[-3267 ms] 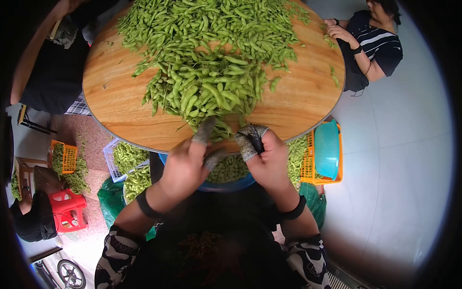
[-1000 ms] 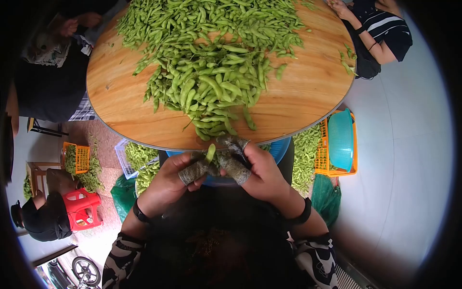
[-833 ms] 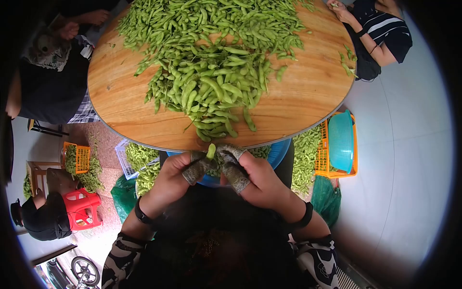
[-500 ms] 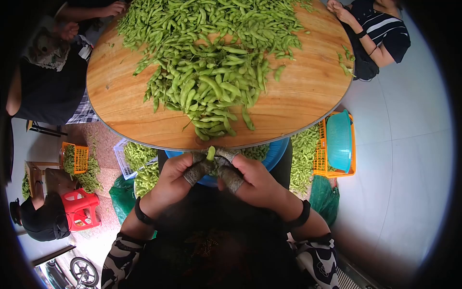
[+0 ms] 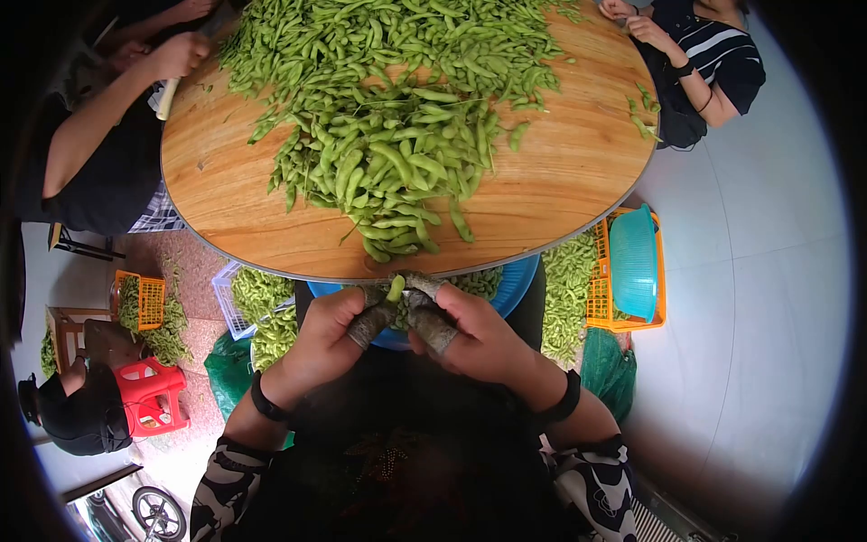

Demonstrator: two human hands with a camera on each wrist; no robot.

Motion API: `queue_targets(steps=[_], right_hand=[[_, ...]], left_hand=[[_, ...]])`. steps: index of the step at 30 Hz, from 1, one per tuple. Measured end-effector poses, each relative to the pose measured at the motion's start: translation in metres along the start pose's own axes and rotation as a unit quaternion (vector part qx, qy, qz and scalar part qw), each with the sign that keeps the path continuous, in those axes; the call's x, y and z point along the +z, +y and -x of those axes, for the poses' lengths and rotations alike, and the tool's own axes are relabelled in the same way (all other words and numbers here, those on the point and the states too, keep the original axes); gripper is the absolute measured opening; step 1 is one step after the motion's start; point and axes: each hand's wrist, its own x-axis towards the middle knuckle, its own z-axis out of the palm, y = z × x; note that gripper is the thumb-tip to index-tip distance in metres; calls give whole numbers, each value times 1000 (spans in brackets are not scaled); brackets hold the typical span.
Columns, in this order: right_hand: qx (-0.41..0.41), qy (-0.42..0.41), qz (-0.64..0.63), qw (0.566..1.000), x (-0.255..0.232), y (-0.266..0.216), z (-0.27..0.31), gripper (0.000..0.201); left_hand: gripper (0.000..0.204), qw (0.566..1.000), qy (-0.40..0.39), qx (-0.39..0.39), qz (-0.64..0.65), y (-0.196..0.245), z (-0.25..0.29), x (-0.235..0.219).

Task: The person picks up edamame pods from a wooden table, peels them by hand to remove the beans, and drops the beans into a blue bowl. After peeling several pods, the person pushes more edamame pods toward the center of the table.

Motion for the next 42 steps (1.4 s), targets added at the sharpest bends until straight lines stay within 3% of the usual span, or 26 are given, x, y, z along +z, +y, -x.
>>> queue_targets(steps=[2, 6, 8, 9, 11, 12, 14, 15, 16, 17, 21, 22, 23, 24, 26, 30, 33, 34, 35, 36, 38, 39, 40, 41, 42], right_hand=[[52, -45, -62, 996, -5, 4, 1, 12], [43, -36, -80, 995, -2, 3, 0, 8], [47, -26, -76, 996, -2, 8, -1, 9], [47, -26, -76, 996, 0, 8, -3, 9], [69, 9, -116, 991, 4, 8, -6, 12], [69, 9, -116, 991, 3, 8, -9, 12], [170, -21, -289, 942, -1, 7, -14, 18], [170, -20, -289, 942, -4, 15, -15, 18], [172, -113, -394, 896, -10, 26, -17, 20], [170, -204, -490, 830, -13, 33, -17, 21], [168, -132, -462, 861, -3, 10, -8, 20], [176, -73, -375, 907, 1, 4, -5, 19], [183, -15, -283, 941, 4, 2, -4, 18], [184, -15, -283, 941, 7, 3, -3, 18], [149, 10, -196, 969, 11, 5, -2, 14], [100, 21, -191, 976, 14, 16, -2, 12], [103, 34, -213, 971, 15, 22, 0, 10], [115, 41, -214, 969, 15, 24, 1, 12], [127, 47, -215, 967, 15, 25, 1, 13], [127, 49, -215, 967, 12, 21, 4, 13], [139, 26, -230, 963, 2, 10, 9, 17], [139, 26, -231, 963, 2, 21, 4, 17], [-58, 114, -34, 991, 2, 38, -5, 23], [-249, 192, 165, 935, 1, 51, -10, 31], [-249, 192, 165, 935, 3, 44, -11, 31]], left_hand=[[16, 997, 2, -16, 80, -1, 0, 1], [11, 996, 8, -19, 92, 3, -2, 1], [6, 995, 7, 30, -91, 0, -2, 0], [6, 995, 7, 30, -91, 2, -2, 1], [8, 953, 36, 109, -281, 8, -5, 2], [8, 953, 36, 109, -281, 7, -6, 1], [6, 959, 34, 142, -244, 4, -10, -1], [6, 959, 34, 143, -244, 1, -8, -4], [7, 999, -35, -12, 21, -2, -6, -10], [8, 939, -99, -166, 285, -5, -4, -12], [11, 904, -96, -166, 382, -14, -4, -1], [11, 976, -46, -67, 201, -9, -7, 2], [12, 999, 8, 35, 10, -7, -9, 4], [12, 999, 7, 34, 10, -7, -9, 3], [18, 952, 39, 138, -272, -7, -8, 1], [22, 921, 72, 169, -343, 7, -11, 6], [16, 941, 66, 134, -304, -2, -6, 11], [13, 993, 28, 46, -107, -9, -3, 11], [11, 994, -12, -44, 95, -14, -2, 10], [11, 994, -14, -43, 95, -12, -3, 6], [10, 938, -103, -220, 249, -5, -4, 0], [10, 937, -104, -220, 249, -4, -4, 2], [11, 972, -85, -150, 157, -3, -4, 7], [12, 993, -65, -77, 63, -2, -4, 10], [12, 993, -65, -76, 63, -1, -2, 11]])
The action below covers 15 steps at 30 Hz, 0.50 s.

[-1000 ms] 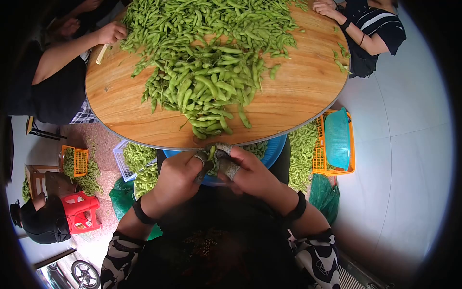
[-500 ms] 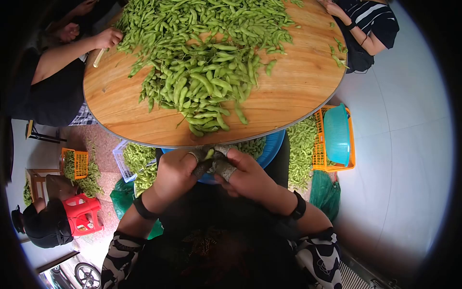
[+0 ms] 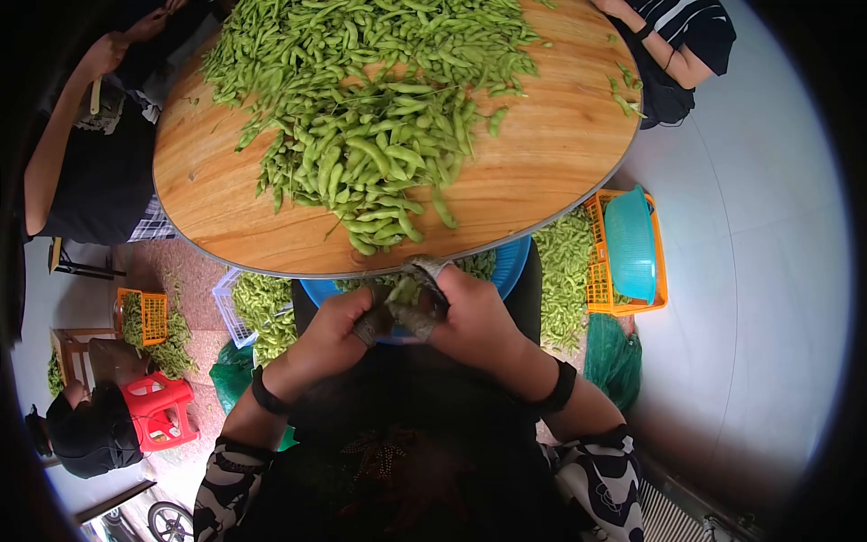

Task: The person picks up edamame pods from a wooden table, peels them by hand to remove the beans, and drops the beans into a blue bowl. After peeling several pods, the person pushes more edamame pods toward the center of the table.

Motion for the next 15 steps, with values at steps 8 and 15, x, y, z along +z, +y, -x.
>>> queue_targets(steps=[8, 15], right_hand=[[1, -101, 271, 957, 8, -10, 3, 32], [-8, -100, 267, 958, 0, 12, 1, 28]], left_hand=[[15, 993, -51, 45, -93, -5, 11, 2], [15, 986, -24, -148, 70, -6, 24, -19]])
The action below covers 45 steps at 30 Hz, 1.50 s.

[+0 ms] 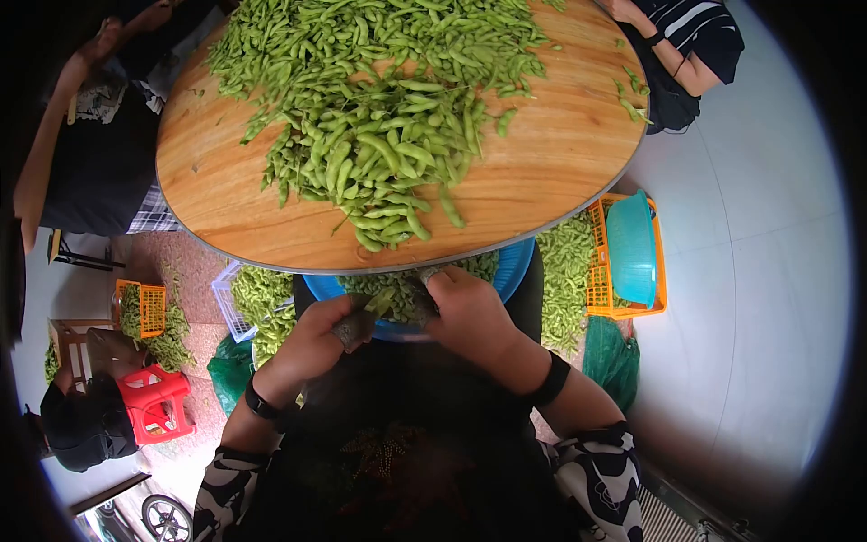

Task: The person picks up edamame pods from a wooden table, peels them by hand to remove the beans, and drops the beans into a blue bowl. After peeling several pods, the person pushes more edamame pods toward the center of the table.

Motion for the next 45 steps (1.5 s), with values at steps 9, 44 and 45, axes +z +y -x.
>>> queue_targets(steps=[9, 44, 45], right_hand=[[-39, 3, -40, 998, 4, -15, -9, 33], [32, 99, 101, 989, -14, -15, -26, 29], [51, 125, 141, 981, -14, -15, -30, 29]], left_hand=[[13, 979, 45, 133, -151, -3, -4, 9], [21, 758, 501, -3, -418, -42, 69, -112], [23, 734, 511, -57, -444, -40, 66, -115]])
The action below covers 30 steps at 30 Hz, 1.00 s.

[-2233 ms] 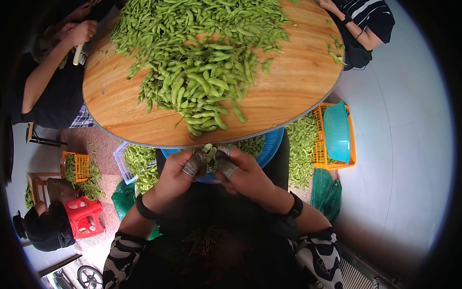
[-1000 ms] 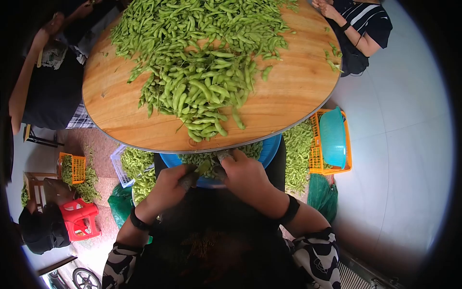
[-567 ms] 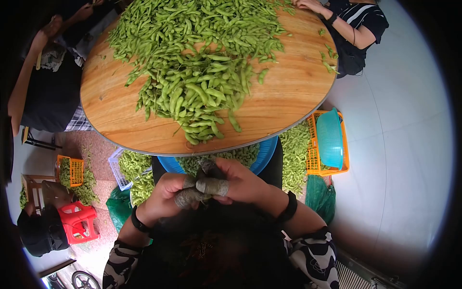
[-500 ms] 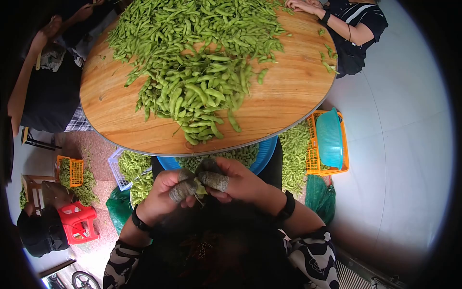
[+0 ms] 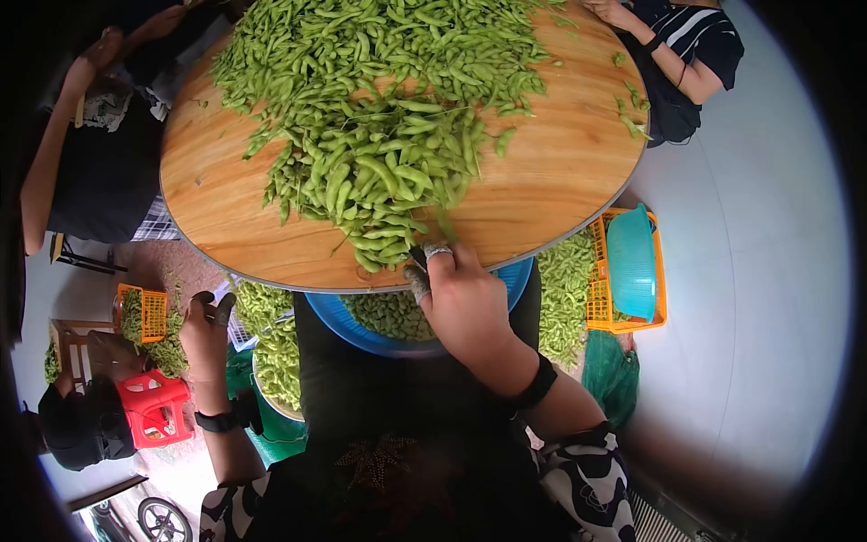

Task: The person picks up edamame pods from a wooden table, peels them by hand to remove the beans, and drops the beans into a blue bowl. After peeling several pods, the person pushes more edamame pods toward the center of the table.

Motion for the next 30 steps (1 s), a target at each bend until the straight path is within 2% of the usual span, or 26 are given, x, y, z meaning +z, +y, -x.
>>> queue_targets(steps=[1, 3, 4, 6, 8, 9, 10, 11, 12, 13, 15, 16, 17, 18, 19, 21, 25, 27, 28, 30], right_hand=[[0, 2, 0, 1000, -1, 0, -2, 29], [-12, 16, -7, 1000, -4, 2, -2, 30], [-20, 20, -9, 1000, -6, 3, -1, 31], [-15, 13, -39, 999, -7, 7, 1, 32], [-10, 5, -68, 998, -13, 7, 3, 32], [-38, -21, -104, 994, -21, 4, 5, 32], [-64, -46, -139, 987, -30, 1, 7, 31], [-100, -72, -159, 980, -37, 0, 9, 30], [-100, -75, -155, 980, -40, 0, 10, 30], [-113, -70, -183, 974, -44, 0, 12, 30], [-106, -88, -226, 964, -46, 4, 16, 32], [-103, -88, -226, 965, -46, 4, 17, 32], [-55, -108, -242, 963, -45, 3, 18, 34], [-9, -129, -258, 957, -43, 2, 18, 37], [-9, -130, -261, 957, -36, 2, 20, 37], [-23, -140, -354, 924, -22, 1, 25, 40], [-39, -184, -395, 899, -19, -5, 23, 42], [5, -204, -429, 880, -20, -8, 21, 41], [5, -204, -428, 880, -22, -8, 20, 41], [39, -250, -432, 865, -26, -6, 18, 42]], left_hand=[[23, 1000, 2, 1, 0, 4, -1, 0], [21, 993, 111, 45, 23, 24, 6, 0], [16, 983, 123, 110, 81, 45, 11, -2], [11, 953, 50, 205, 219, 88, 22, -4], [28, 905, -35, 274, 323, 126, 32, -3], [34, 867, -61, 345, 354, 141, 29, 2], [35, 856, -58, 379, 347, 161, 27, -2], [35, 848, -115, 386, 345, 169, 26, -1], [35, 836, -172, 392, 343, 173, 26, 1], [35, 836, -172, 390, 347, 172, 26, 7], [30, 760, -334, 393, 395, 167, 25, 20], [30, 759, -336, 393, 395, 166, 24, 18], [26, 731, -447, 251, 450, 164, 24, 12], [22, 678, -541, 97, 489, 164, 23, 8], [22, 679, -541, 96, 487, 162, 24, 10], [18, 658, -502, 52, 559, 157, 28, 16], [8, 670, -460, 47, 581, 155, 35, 16], [9, 711, -464, 66, 524, 155, 33, 14], [9, 711, -464, 66, 524, 155, 32, 14], [8, 746, -463, 121, 463, 153, 30, 14]])
